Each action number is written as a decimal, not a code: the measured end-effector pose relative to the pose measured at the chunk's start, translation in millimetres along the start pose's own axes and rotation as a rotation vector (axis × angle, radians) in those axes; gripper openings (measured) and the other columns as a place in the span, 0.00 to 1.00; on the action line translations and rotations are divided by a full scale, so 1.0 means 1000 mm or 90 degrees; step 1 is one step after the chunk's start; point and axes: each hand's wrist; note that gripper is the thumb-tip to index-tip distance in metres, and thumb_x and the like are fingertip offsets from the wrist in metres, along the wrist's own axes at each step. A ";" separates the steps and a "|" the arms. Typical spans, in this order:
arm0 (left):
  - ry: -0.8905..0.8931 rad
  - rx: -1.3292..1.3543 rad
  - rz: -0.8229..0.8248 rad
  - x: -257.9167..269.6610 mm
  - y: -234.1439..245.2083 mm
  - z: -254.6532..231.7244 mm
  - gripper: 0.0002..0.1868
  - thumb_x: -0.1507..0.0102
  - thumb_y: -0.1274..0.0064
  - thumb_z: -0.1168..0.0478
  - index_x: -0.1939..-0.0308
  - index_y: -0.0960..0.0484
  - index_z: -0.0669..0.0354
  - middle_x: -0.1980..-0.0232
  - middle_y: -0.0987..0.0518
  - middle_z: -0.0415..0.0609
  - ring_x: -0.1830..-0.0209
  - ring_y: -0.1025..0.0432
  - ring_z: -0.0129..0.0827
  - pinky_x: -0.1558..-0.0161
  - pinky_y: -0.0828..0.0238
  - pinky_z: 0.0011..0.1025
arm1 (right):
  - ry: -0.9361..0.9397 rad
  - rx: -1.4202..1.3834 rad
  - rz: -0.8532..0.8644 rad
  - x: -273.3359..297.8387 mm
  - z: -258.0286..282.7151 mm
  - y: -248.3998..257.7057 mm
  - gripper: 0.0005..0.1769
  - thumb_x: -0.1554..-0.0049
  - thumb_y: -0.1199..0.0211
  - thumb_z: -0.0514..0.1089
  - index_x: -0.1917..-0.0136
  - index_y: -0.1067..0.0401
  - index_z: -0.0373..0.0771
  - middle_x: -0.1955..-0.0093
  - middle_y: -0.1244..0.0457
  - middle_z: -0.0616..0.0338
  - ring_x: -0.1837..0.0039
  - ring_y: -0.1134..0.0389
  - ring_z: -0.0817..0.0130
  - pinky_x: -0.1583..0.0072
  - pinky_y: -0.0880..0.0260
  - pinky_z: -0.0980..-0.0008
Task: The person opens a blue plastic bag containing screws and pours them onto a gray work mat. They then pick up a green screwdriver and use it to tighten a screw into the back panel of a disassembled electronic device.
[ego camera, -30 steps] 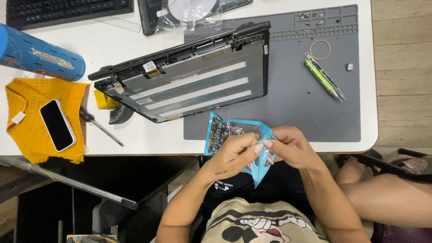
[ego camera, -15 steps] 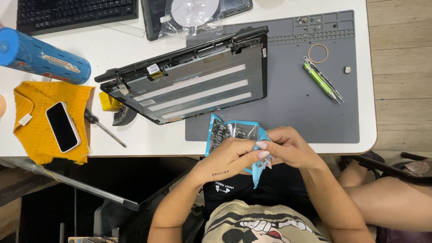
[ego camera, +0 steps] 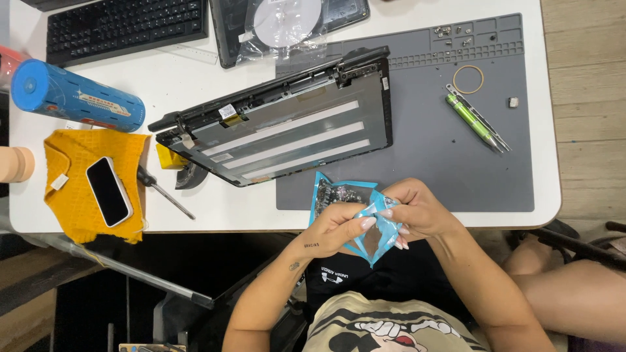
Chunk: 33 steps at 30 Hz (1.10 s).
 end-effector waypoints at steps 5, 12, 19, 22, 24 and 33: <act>-0.029 -0.154 0.005 -0.020 -0.012 -0.053 0.24 0.25 0.54 0.61 0.79 0.36 0.50 0.82 0.41 0.37 0.80 0.45 0.28 0.68 0.39 0.26 | 0.017 0.180 0.002 -0.014 0.031 -0.023 0.26 0.46 0.36 0.26 0.81 0.40 0.36 0.85 0.46 0.58 0.81 0.39 0.70 0.77 0.35 0.74; -0.115 -0.659 -0.122 -0.018 -0.031 -0.087 0.22 0.40 0.46 0.66 0.85 0.40 0.50 0.88 0.43 0.43 0.89 0.42 0.38 0.75 0.43 0.31 | -0.096 0.610 -0.095 0.015 0.077 -0.030 0.21 0.56 0.36 0.26 0.82 0.40 0.41 0.84 0.47 0.60 0.76 0.48 0.71 0.73 0.38 0.71; -0.138 -0.865 -0.183 -0.021 -0.052 -0.088 0.21 0.40 0.44 0.65 0.81 0.40 0.53 0.83 0.40 0.43 0.84 0.44 0.40 0.72 0.51 0.37 | -0.061 0.917 -0.231 0.024 0.087 -0.078 0.16 0.50 0.37 0.34 0.65 0.44 0.43 0.64 0.43 0.66 0.61 0.48 0.72 0.57 0.44 0.73; -0.080 -0.836 -0.210 -0.033 -0.060 -0.081 0.19 0.41 0.50 0.63 0.84 0.41 0.55 0.86 0.38 0.44 0.85 0.49 0.42 0.73 0.51 0.38 | 0.151 1.045 -0.234 0.035 0.080 -0.084 0.14 0.40 0.32 0.35 0.60 0.38 0.36 0.54 0.40 0.52 0.52 0.35 0.60 0.49 0.37 0.65; -0.047 -0.813 -0.214 -0.039 -0.063 -0.083 0.17 0.43 0.52 0.63 0.86 0.37 0.55 0.87 0.35 0.46 0.87 0.48 0.47 0.73 0.44 0.39 | 0.190 1.098 -0.125 0.041 0.083 -0.090 0.09 0.42 0.31 0.36 0.50 0.29 0.40 0.50 0.35 0.57 0.52 0.37 0.62 0.47 0.40 0.64; 0.059 -0.780 -0.293 -0.050 -0.068 -0.106 0.20 0.42 0.54 0.59 0.87 0.41 0.55 0.89 0.44 0.44 0.84 0.55 0.40 0.80 0.60 0.42 | 0.076 1.239 -0.013 0.035 0.085 -0.085 0.35 0.49 0.34 0.75 0.46 0.25 0.43 0.56 0.37 0.66 0.60 0.50 0.61 0.56 0.45 0.63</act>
Point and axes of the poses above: each hand's wrist, its own x-axis away from the middle knuckle, its own y-axis out of the back of the hand, z = x × y
